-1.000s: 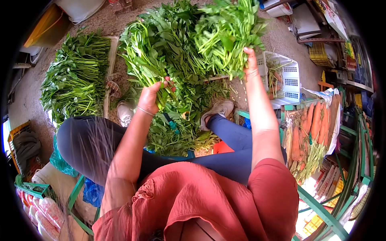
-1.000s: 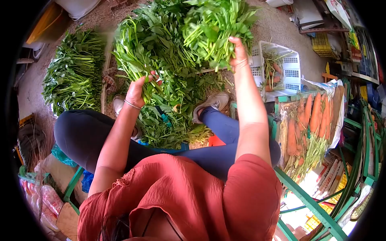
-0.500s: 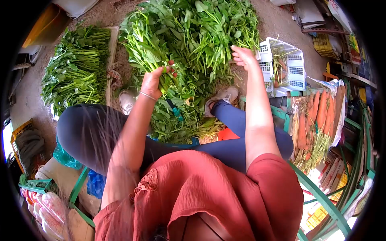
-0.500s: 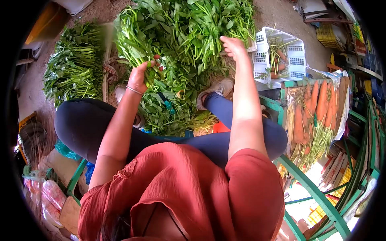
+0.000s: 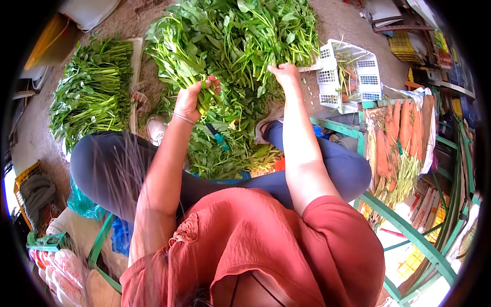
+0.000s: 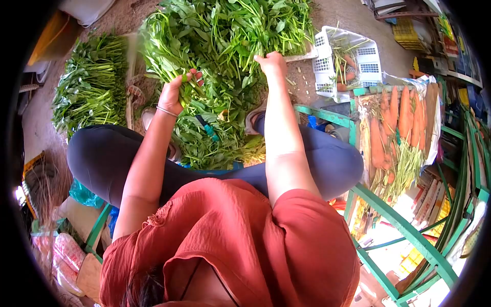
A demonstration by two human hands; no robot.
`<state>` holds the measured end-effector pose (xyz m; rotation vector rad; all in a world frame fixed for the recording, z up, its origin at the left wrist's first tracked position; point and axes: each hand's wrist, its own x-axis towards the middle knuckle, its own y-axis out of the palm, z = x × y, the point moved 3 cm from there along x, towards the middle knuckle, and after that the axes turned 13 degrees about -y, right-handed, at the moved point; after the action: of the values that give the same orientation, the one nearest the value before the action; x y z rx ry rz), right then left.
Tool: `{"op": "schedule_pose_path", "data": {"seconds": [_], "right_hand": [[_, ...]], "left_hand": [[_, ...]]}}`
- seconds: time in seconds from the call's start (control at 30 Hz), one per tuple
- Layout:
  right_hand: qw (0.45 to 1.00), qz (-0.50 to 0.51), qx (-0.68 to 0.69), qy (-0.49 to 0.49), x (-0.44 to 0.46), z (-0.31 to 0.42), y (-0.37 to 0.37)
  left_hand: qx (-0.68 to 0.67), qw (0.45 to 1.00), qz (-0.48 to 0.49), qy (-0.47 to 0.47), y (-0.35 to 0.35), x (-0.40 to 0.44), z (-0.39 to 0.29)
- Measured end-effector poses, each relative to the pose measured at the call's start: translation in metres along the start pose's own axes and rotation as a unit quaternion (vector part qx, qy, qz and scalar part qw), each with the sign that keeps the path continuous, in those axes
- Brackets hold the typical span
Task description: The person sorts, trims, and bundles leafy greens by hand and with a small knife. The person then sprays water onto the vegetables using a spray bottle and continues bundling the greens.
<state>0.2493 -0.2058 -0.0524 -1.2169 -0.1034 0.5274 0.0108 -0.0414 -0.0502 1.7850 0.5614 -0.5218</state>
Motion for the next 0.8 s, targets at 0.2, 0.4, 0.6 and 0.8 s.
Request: {"op": "schedule_pose_path", "data": {"seconds": [0.2, 0.4, 0.6, 0.8], "right_hand": [[0.982, 0.063, 0.178, 0.011, 0.006, -0.014, -0.006], [0.939, -0.088, 0.32, -0.095, -0.04, 0.025, -0.027], [0.964, -0.113, 0.102, -0.219, -0.096, 0.091, -0.017], [0.96, 0.074, 0.096, -0.253, -0.108, 0.09, 0.005]], "left_hand": [[0.022, 0.999, 0.02, -0.02, 0.016, 0.001, 0.002], [0.085, 0.995, 0.04, -0.036, 0.033, 0.015, 0.001], [0.079, 0.992, 0.033, -0.096, 0.041, 0.065, 0.012], [0.089, 0.988, -0.014, -0.125, 0.013, 0.063, 0.033]]}}
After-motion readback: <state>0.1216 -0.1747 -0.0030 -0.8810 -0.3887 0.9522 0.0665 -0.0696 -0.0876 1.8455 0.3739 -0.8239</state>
